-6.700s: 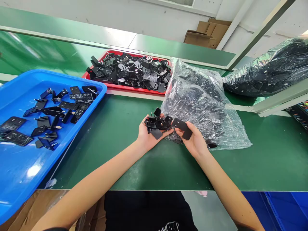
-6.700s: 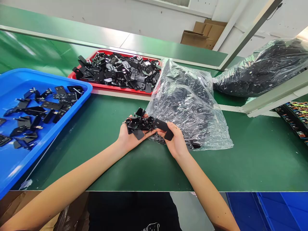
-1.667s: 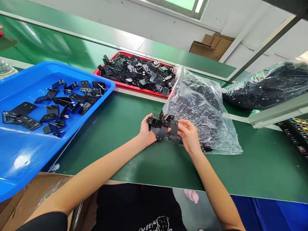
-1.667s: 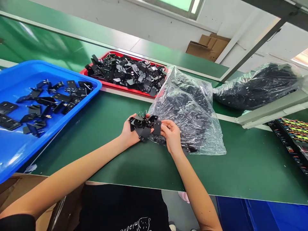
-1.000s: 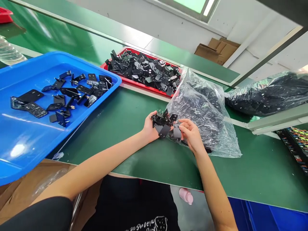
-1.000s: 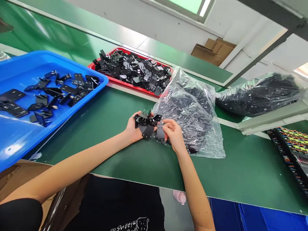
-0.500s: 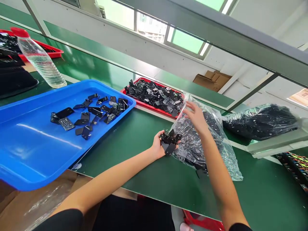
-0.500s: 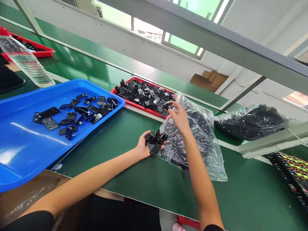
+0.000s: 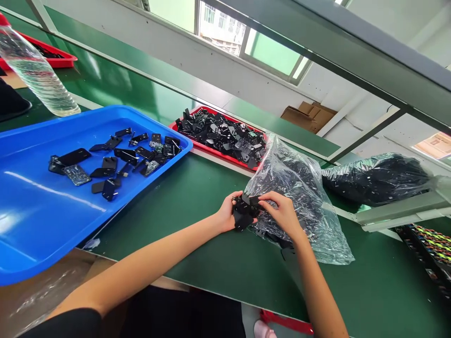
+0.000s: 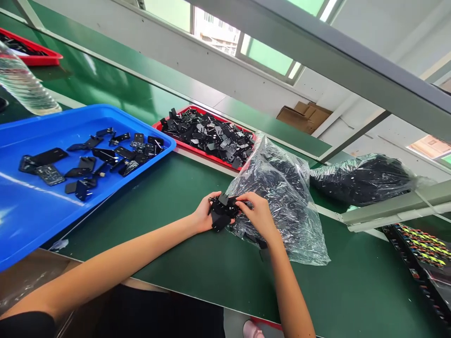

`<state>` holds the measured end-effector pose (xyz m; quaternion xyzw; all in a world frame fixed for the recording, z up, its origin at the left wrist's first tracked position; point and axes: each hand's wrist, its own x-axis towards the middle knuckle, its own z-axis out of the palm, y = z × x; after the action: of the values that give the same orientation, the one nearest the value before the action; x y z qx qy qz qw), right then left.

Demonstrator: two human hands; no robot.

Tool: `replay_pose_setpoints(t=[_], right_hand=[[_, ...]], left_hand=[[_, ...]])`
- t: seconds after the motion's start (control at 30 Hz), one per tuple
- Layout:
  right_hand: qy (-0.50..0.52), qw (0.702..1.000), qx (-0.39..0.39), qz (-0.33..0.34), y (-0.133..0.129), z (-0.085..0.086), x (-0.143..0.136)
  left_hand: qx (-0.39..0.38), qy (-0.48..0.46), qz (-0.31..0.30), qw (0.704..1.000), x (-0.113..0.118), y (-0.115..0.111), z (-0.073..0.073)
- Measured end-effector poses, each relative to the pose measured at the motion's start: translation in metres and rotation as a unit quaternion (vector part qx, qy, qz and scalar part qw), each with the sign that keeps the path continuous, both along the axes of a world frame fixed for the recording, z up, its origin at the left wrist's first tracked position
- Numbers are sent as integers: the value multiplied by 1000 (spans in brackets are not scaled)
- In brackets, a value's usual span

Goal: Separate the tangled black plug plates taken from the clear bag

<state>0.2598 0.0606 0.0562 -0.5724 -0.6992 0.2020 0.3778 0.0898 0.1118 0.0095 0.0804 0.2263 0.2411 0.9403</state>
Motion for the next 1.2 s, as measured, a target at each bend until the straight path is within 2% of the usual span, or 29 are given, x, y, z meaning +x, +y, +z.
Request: replay_pose_setpoints(t=[0.13,0.3,0.43,0.5,0.57,0.63,0.73,0.77,0.8,0.87,0.97,1.1,1.2], right_hand=[[10,998,59,-21,-11,-7,-7],[26,993,57,-97,-21,-14,-16],[149,976,26,-155,-24,-13,-18],[174,968,44,-177,-24,-12,-19],[120,970,95,-187,-25,-12,-20],[33,983,117,-138,-28,-14,-22],[-18,997,76,-17,-35,-18,-23],[-13,998,68,-3,-37,-19,-22],[0,998,69,-14,-39,-19,-21],[33,993,73,-88,-40,-19,-18],[66,980,11,-188,-38,-19,-14],[90,975,-107,-172,-35,-24,-19],[133,968,-125,-174,-34,-29,-25]], left_hand=[[9,9,-5,1000,-1,0,1],[15,20,0,1000,0,0,1],[19,25,0,1000,1,-1,2],[14,27,2,1000,2,0,2],[12,27,6,1000,2,0,1],[14,30,13,999,2,1,1],[14,38,21,999,1,2,-1],[13,41,20,999,1,2,-1],[13,42,18,999,1,2,-1],[11,43,14,999,1,2,-1],[15,45,8,999,2,1,1],[29,59,-1,998,2,0,4],[26,72,-2,997,3,-1,6]])
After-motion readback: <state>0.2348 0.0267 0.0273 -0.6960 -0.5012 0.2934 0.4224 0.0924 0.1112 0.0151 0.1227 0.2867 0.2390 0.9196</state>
